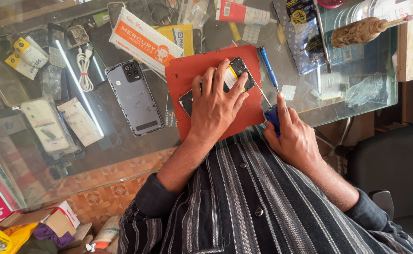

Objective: The person pries open the back of a smartphone on a red mat using a blue pry tool, then uses a screwdriver on the phone's edge. They remove the back cover, set it aside, and work on the exposed battery and internal components, lifting and pressing the battery with their hands.

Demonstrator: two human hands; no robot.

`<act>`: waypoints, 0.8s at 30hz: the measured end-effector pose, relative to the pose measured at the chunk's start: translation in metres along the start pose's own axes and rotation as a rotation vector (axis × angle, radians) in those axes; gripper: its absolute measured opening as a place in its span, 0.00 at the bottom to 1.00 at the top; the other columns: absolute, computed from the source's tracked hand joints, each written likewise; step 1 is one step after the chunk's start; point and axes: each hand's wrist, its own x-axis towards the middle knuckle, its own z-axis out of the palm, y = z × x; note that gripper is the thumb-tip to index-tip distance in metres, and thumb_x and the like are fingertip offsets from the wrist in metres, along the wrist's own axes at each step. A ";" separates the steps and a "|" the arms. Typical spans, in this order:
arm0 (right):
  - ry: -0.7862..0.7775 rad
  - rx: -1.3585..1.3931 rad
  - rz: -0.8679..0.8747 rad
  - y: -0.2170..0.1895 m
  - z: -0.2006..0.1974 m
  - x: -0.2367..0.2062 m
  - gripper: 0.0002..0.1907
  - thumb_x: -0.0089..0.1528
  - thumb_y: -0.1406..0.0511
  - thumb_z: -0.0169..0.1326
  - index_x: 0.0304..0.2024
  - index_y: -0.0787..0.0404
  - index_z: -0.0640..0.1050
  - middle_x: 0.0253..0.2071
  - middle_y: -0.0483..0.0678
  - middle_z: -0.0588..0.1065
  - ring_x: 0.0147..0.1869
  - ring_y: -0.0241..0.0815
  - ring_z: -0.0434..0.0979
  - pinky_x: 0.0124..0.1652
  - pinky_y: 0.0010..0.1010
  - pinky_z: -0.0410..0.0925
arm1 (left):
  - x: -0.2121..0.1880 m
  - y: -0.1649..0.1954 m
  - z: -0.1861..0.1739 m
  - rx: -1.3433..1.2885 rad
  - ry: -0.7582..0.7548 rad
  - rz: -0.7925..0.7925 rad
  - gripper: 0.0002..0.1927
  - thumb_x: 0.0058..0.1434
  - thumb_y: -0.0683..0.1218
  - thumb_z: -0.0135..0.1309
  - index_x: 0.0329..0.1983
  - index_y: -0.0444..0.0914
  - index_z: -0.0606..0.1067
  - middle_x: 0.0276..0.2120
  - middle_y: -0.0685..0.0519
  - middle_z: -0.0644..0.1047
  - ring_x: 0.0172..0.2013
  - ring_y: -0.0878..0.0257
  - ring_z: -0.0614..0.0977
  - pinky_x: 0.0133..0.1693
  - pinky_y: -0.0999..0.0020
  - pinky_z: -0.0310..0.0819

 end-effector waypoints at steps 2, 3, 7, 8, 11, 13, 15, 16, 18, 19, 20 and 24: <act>0.005 0.000 -0.002 0.001 0.000 0.001 0.39 0.62 0.62 0.56 0.72 0.71 0.59 0.37 0.60 0.74 0.33 0.60 0.78 0.31 0.49 0.71 | 0.002 0.000 0.001 -0.001 0.005 0.000 0.24 0.70 0.59 0.57 0.67 0.51 0.71 0.68 0.45 0.65 0.62 0.49 0.68 0.60 0.46 0.62; 0.008 0.001 -0.006 0.001 0.000 0.002 0.39 0.62 0.62 0.56 0.72 0.71 0.59 0.37 0.60 0.74 0.33 0.59 0.78 0.31 0.49 0.71 | 0.002 0.000 0.001 -0.003 0.006 0.000 0.24 0.70 0.59 0.57 0.67 0.51 0.71 0.68 0.45 0.65 0.62 0.49 0.68 0.60 0.46 0.62; -0.008 -0.017 0.001 0.001 -0.001 0.004 0.39 0.62 0.62 0.56 0.72 0.71 0.59 0.38 0.60 0.74 0.32 0.59 0.78 0.30 0.49 0.71 | 0.003 0.000 0.002 0.003 0.011 0.006 0.24 0.70 0.59 0.57 0.67 0.51 0.71 0.67 0.44 0.65 0.62 0.48 0.68 0.59 0.46 0.62; -0.012 -0.026 0.005 0.001 -0.001 0.005 0.40 0.62 0.61 0.56 0.72 0.70 0.59 0.37 0.59 0.74 0.32 0.59 0.79 0.30 0.49 0.71 | 0.003 -0.001 0.002 -0.001 0.012 0.008 0.24 0.70 0.59 0.57 0.67 0.51 0.71 0.67 0.44 0.65 0.62 0.48 0.68 0.59 0.46 0.62; -0.025 -0.028 0.007 0.001 -0.001 0.005 0.40 0.62 0.61 0.56 0.73 0.70 0.59 0.37 0.59 0.73 0.32 0.58 0.79 0.30 0.48 0.71 | 0.003 0.000 0.002 -0.001 0.010 0.008 0.24 0.71 0.59 0.57 0.67 0.51 0.71 0.67 0.45 0.65 0.61 0.49 0.69 0.59 0.46 0.62; -0.001 -0.018 0.006 0.002 0.000 0.003 0.40 0.62 0.62 0.56 0.73 0.71 0.58 0.38 0.59 0.74 0.32 0.58 0.79 0.30 0.48 0.71 | 0.004 0.001 0.002 0.011 0.008 0.008 0.24 0.70 0.59 0.57 0.67 0.51 0.71 0.67 0.45 0.66 0.61 0.49 0.69 0.59 0.46 0.62; 0.007 -0.018 0.011 0.003 0.000 0.001 0.40 0.62 0.62 0.56 0.73 0.71 0.58 0.38 0.59 0.74 0.32 0.58 0.79 0.30 0.48 0.71 | 0.004 0.003 0.001 0.010 0.015 0.009 0.23 0.70 0.59 0.57 0.66 0.51 0.71 0.67 0.45 0.66 0.61 0.49 0.69 0.59 0.46 0.62; 0.002 -0.021 0.017 0.004 0.000 -0.001 0.40 0.62 0.62 0.56 0.72 0.71 0.58 0.38 0.59 0.74 0.32 0.58 0.79 0.30 0.48 0.71 | 0.003 0.003 0.000 0.010 0.017 0.008 0.23 0.70 0.59 0.57 0.66 0.52 0.72 0.67 0.45 0.66 0.61 0.49 0.69 0.59 0.46 0.62; -0.001 -0.021 0.014 0.006 0.000 -0.005 0.40 0.62 0.62 0.57 0.72 0.70 0.59 0.38 0.59 0.74 0.32 0.58 0.79 0.30 0.48 0.71 | 0.003 0.005 -0.001 0.010 0.022 0.008 0.23 0.70 0.59 0.57 0.66 0.51 0.72 0.67 0.45 0.66 0.61 0.49 0.69 0.59 0.46 0.63; 0.000 -0.018 0.007 0.007 0.000 -0.008 0.40 0.62 0.62 0.57 0.72 0.70 0.59 0.37 0.59 0.74 0.32 0.58 0.79 0.30 0.48 0.71 | 0.002 0.005 -0.001 0.010 0.025 0.007 0.24 0.70 0.59 0.57 0.67 0.51 0.72 0.67 0.45 0.66 0.61 0.49 0.69 0.59 0.46 0.63; 0.000 -0.015 0.001 0.008 -0.001 -0.011 0.40 0.62 0.62 0.57 0.72 0.70 0.59 0.37 0.59 0.74 0.32 0.59 0.78 0.30 0.48 0.72 | 0.001 0.006 -0.001 0.012 0.024 0.008 0.24 0.70 0.59 0.57 0.67 0.51 0.72 0.67 0.45 0.66 0.61 0.49 0.69 0.58 0.46 0.63; -0.009 0.004 0.014 0.011 0.001 -0.018 0.41 0.61 0.62 0.57 0.72 0.70 0.59 0.36 0.59 0.74 0.32 0.58 0.79 0.30 0.48 0.71 | -0.002 0.006 -0.002 0.006 0.027 0.014 0.23 0.70 0.59 0.58 0.66 0.51 0.72 0.67 0.45 0.66 0.61 0.49 0.69 0.58 0.46 0.63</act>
